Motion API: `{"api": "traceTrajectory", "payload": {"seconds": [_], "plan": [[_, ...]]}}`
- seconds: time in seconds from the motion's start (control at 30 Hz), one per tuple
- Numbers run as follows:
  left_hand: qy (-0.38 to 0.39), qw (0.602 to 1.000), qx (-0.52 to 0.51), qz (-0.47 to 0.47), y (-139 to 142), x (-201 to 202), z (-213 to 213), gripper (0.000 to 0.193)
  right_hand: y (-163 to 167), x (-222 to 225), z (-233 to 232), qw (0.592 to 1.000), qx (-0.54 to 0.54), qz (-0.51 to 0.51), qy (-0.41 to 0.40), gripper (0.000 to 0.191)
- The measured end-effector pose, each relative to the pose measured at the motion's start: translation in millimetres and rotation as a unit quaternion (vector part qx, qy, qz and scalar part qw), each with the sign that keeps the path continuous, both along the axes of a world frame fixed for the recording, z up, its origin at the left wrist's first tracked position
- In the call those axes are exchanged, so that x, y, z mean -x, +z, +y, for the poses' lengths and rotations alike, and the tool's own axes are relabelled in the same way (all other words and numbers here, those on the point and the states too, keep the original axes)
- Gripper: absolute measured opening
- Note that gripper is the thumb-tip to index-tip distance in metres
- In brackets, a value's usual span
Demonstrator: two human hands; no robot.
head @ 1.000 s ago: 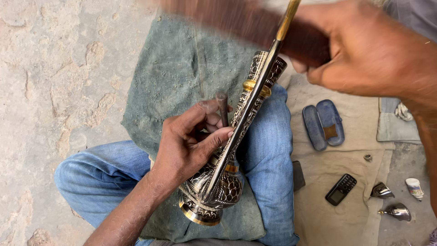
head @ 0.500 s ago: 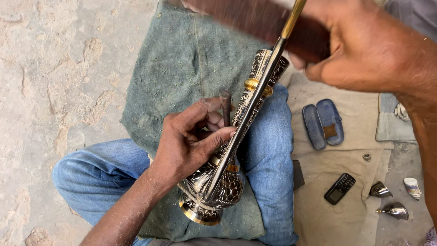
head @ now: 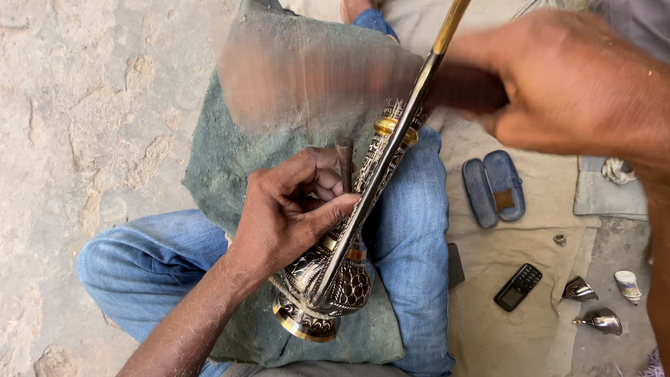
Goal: The person sits on the floor and uses a hammer and chisel to engrave decorative patterns onto a silver and gold teapot. They repeatedly strike the chisel along the spout, handle, and body of the teapot to create intricate designs.
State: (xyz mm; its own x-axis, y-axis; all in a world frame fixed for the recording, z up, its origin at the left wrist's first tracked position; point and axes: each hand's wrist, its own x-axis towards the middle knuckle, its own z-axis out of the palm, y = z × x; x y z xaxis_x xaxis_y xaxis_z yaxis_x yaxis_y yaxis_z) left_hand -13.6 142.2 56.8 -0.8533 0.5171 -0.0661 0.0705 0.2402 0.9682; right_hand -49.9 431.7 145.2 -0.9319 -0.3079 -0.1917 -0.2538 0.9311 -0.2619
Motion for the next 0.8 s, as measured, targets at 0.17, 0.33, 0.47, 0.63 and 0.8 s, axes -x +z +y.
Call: {"api": "traceTrajectory", "payload": {"seconds": [0.17,0.33,0.47,0.63,0.8], "plan": [[0.003,0.999,-0.021,-0.035,-2.0,-2.2,-0.9,0.043,6.0,-2.2,-6.2,0.993,0.114,0.020,-0.030,0.031],[-0.009,1.000,-0.020,-0.013,-3.8,-1.0,-2.6,0.042,6.7,0.5,-5.1,0.992,-0.109,-0.053,-0.030,0.032],[-0.002,1.000,-0.009,-0.008,-5.7,-0.2,-1.2,0.049,5.7,1.5,-3.2,0.984,0.178,-0.003,-0.016,0.034],[-0.009,0.999,-0.039,-0.020,-7.2,0.6,-1.5,0.043,4.9,-2.4,-3.8,0.999,-0.024,0.027,-0.008,0.043],[-0.007,1.000,0.018,-0.022,-5.6,1.3,-2.8,0.032,4.5,-7.0,-4.2,0.997,-0.069,-0.019,-0.008,0.053]]}}
